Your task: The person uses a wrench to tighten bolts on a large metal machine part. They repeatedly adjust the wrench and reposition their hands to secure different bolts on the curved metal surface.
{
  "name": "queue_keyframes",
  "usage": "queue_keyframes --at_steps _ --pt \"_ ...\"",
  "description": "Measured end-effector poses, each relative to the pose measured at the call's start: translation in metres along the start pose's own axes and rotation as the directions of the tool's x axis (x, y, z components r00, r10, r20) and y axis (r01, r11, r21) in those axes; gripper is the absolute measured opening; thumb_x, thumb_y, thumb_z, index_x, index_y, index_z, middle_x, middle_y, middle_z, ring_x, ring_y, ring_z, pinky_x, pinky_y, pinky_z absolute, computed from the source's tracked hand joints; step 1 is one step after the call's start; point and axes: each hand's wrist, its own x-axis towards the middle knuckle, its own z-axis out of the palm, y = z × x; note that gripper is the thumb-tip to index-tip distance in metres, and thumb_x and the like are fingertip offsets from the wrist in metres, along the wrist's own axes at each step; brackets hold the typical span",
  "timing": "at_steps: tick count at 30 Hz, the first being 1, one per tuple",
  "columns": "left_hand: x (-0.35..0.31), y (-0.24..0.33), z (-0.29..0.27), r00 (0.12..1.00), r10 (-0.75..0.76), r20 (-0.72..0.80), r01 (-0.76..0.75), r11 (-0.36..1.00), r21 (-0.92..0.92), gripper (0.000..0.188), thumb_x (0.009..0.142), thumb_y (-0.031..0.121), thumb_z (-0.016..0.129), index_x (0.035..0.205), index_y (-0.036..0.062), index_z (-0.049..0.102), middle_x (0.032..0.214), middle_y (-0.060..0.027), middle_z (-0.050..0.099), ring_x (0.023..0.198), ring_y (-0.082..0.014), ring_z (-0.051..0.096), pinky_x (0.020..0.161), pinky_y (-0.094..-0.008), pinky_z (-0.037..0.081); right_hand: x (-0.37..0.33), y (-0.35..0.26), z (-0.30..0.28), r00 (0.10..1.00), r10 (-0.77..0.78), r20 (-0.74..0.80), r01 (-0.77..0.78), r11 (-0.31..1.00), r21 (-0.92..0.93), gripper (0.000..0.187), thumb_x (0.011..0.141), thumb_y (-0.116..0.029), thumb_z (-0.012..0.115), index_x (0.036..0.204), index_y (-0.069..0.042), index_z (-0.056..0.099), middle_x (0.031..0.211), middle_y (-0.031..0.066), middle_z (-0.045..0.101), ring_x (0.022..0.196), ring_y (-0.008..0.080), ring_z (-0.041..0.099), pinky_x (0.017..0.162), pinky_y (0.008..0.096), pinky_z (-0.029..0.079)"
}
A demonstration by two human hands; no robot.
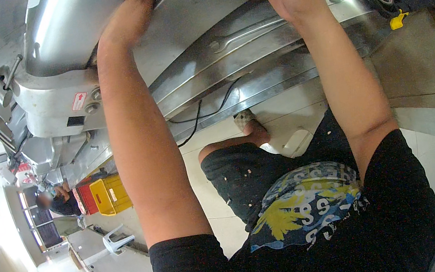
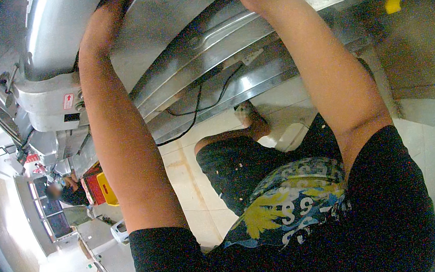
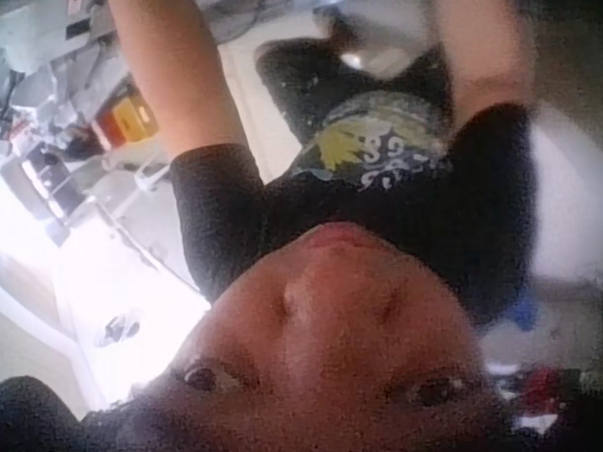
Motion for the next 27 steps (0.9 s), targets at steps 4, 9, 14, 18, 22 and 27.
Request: queue_keyframes --at_steps 4,9,14,18,22,27 --pt "0.009 -0.012 0.0 0.995 0.057 0.083 -0.069 0.987 0.146 0.041 0.103 0.027 0.035 0.122 -0.0006 0.058 0.129 -0.0297 0.062 0.119 -0.0472 0.059 0.104 -0.052 0.044 0.003 -0.001 0.009 0.999 0.032 -0.02 -0.032 0.999 -0.032 0.015 0.086 -0.007 0.055 0.1 -0.009 0.061 0.073 0.0032 0.064 0.057 0.013 0.06 0.052 0.0266 0.046" --pt "0.008 -0.009 0.002 1.0 0.016 0.017 -0.017 0.999 0.044 0.039 0.103 0.028 0.042 0.124 0.0025 0.063 0.13 -0.0278 0.064 0.122 -0.0432 0.061 0.104 -0.049 0.045 0.005 0.001 0.014 0.999 0.032 -0.039 -0.033 0.999 -0.021 0.016 0.087 -0.007 0.054 0.102 -0.009 0.061 0.075 0.0047 0.065 0.06 0.0151 0.062 0.055 0.0284 0.05" --pt "0.01 -0.001 0.003 1.0 -0.007 0.018 0.006 0.999 0.046 0.037 0.103 0.025 0.043 0.125 0.0035 0.062 0.127 -0.0287 0.065 0.118 -0.0451 0.063 0.101 -0.0516 0.048 0.002 0.002 0.015 0.997 0.017 -0.071 -0.013 0.998 0.056 0.019 0.088 -0.006 0.055 0.106 -0.009 0.061 0.08 0.0072 0.066 0.063 0.0179 0.064 0.059 0.0301 0.053" --pt "0.034 -0.089 0.022 0.99 0.121 0.07 -0.137 0.938 0.317 0.035 0.102 0.023 0.044 0.125 0.0038 0.062 0.125 -0.0292 0.065 0.114 -0.0473 0.064 0.097 -0.0538 0.051 -0.006 -0.005 0.031 0.992 0.053 -0.112 -0.047 0.997 0.053 0.02 0.089 -0.006 0.055 0.109 -0.009 0.06 0.08 0.0078 0.066 0.063 0.018 0.064 0.059 0.0301 0.053" --pt "0.042 -0.094 0.031 0.989 0.145 0.037 -0.15 0.948 0.281 0.034 0.102 0.022 0.043 0.125 0.0052 0.062 0.123 -0.0276 0.067 0.112 -0.0468 0.065 0.096 -0.0542 0.051 0.001 -0.001 0.024 0.997 0.034 -0.066 -0.032 0.999 0.035 0.02 0.09 -0.006 0.054 0.109 -0.008 0.06 0.079 0.008 0.066 0.063 0.0178 0.065 0.059 0.0297 0.052" --pt "0.015 -0.021 0.009 0.984 -0.168 0.053 0.158 0.974 0.159 0.044 0.104 0.031 0.038 0.118 0.0001 0.066 0.124 -0.0303 0.066 0.117 -0.0445 0.063 0.102 -0.0499 0.046 0.001 -0.003 0.022 0.998 0.015 -0.053 -0.014 1.0 0.008 0.018 0.09 -0.006 0.054 0.107 -0.007 0.06 0.078 0.0076 0.065 0.063 0.0177 0.065 0.058 0.0296 0.052"
